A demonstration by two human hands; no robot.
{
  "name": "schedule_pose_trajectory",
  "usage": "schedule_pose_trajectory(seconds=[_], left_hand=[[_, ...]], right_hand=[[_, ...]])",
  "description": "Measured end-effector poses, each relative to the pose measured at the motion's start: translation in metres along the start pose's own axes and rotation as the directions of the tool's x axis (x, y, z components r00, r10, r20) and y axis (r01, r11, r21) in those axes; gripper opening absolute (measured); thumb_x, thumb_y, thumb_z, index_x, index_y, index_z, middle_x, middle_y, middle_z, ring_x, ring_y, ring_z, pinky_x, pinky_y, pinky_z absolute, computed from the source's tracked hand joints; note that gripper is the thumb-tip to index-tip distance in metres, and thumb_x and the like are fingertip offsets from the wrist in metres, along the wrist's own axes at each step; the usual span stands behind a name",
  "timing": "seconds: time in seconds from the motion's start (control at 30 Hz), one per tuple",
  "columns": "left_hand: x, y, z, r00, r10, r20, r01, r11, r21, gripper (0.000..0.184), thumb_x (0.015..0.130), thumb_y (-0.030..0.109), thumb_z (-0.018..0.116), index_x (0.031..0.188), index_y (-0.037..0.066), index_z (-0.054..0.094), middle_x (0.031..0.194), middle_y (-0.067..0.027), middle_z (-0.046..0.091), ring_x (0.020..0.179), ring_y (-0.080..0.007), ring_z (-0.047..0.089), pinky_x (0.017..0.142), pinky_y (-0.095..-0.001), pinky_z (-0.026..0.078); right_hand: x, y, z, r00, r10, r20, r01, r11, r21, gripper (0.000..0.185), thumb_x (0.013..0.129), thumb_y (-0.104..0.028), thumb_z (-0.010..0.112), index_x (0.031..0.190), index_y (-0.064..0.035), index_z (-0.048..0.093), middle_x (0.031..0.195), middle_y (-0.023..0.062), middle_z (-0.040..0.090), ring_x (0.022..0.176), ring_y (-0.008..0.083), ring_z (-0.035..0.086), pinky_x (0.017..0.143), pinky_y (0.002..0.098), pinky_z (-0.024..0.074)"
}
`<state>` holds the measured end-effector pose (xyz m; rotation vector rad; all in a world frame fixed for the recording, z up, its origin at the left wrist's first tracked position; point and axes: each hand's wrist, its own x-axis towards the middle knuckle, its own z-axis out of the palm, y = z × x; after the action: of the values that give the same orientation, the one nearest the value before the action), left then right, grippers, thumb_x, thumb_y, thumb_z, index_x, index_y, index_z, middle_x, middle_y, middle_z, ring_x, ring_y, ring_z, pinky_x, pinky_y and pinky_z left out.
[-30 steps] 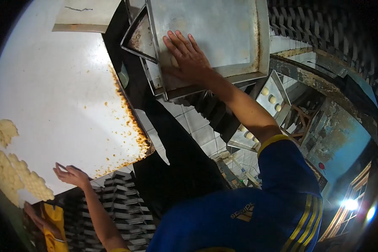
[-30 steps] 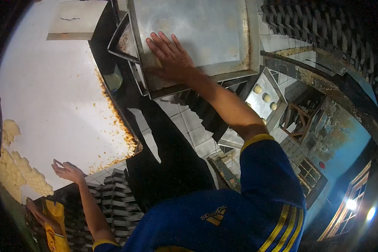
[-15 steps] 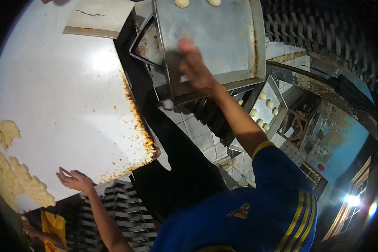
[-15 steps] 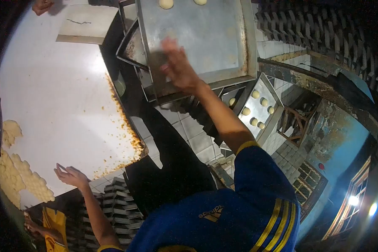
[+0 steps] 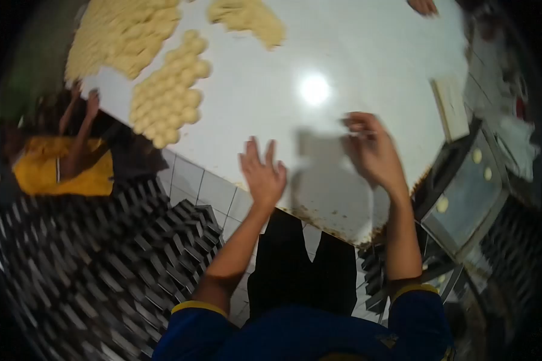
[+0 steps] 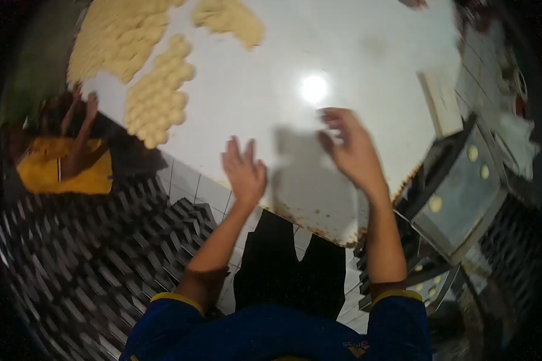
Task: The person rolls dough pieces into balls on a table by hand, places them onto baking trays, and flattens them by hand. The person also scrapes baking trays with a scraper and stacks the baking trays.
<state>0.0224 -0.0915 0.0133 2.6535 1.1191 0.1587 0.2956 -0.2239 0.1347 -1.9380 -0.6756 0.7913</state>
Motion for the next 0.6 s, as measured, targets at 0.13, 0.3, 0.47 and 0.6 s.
schedule_pose_trajectory(seconds=[0.13, 0.3, 0.47, 0.6], left_hand=[[-0.001, -0.001, -0.011, 1.000, 0.000, 0.008, 0.001, 0.996, -0.085, 0.070, 0.099, 0.032, 0.069, 0.165, 0.013, 0.053, 0.176, -0.0316, 0.032, 0.163, -0.0513, 0.030, 0.132, -0.0720, 0.021], [-0.006, -0.015, 0.000, 0.997, 0.038, -0.065, -0.049, 0.982, -0.181, 0.074, 0.100, 0.038, 0.069, 0.166, 0.010, 0.051, 0.170, -0.0312, 0.039, 0.161, -0.0520, 0.034, 0.133, -0.0720, 0.019], [0.001, -0.014, -0.019, 0.997, 0.032, -0.064, -0.049, 0.954, -0.296, 0.076, 0.105, 0.047, 0.066, 0.168, 0.009, 0.049, 0.164, -0.0213, 0.053, 0.160, -0.0445, 0.038, 0.134, -0.0650, 0.022], [-0.002, -0.019, 0.003, 0.998, 0.050, -0.034, -0.056, 0.976, -0.208, 0.071, 0.108, 0.045, 0.063, 0.167, 0.009, 0.048, 0.167, -0.0219, 0.050, 0.159, -0.0431, 0.041, 0.132, -0.0640, 0.027]], right_hand=[[0.090, -0.057, 0.163, 0.800, -0.480, 0.360, 0.512, 0.859, 0.006, 0.050, 0.097, -0.024, 0.084, 0.141, -0.0061, 0.070, 0.138, 0.0162, 0.071, 0.130, 0.0345, 0.068, 0.110, 0.0437, 0.0557], [0.151, -0.117, 0.292, 0.776, -0.440, 0.451, 0.556, 0.816, -0.160, 0.049, 0.088, -0.029, 0.089, 0.128, -0.0072, 0.072, 0.125, 0.0097, 0.066, 0.123, 0.0333, 0.064, 0.104, 0.0464, 0.0558], [0.140, -0.099, 0.349, 0.741, -0.599, 0.304, 0.663, 0.578, -0.476, 0.036, 0.074, -0.021, 0.091, 0.105, -0.0119, 0.075, 0.123, 0.0091, 0.064, 0.113, 0.0301, 0.062, 0.090, 0.0438, 0.0511], [0.154, -0.080, 0.361, 0.703, -0.683, 0.196, 0.708, 0.646, -0.286, 0.039, 0.073, -0.024, 0.091, 0.108, -0.0120, 0.077, 0.118, 0.0081, 0.063, 0.111, 0.0350, 0.059, 0.092, 0.0478, 0.0500]])
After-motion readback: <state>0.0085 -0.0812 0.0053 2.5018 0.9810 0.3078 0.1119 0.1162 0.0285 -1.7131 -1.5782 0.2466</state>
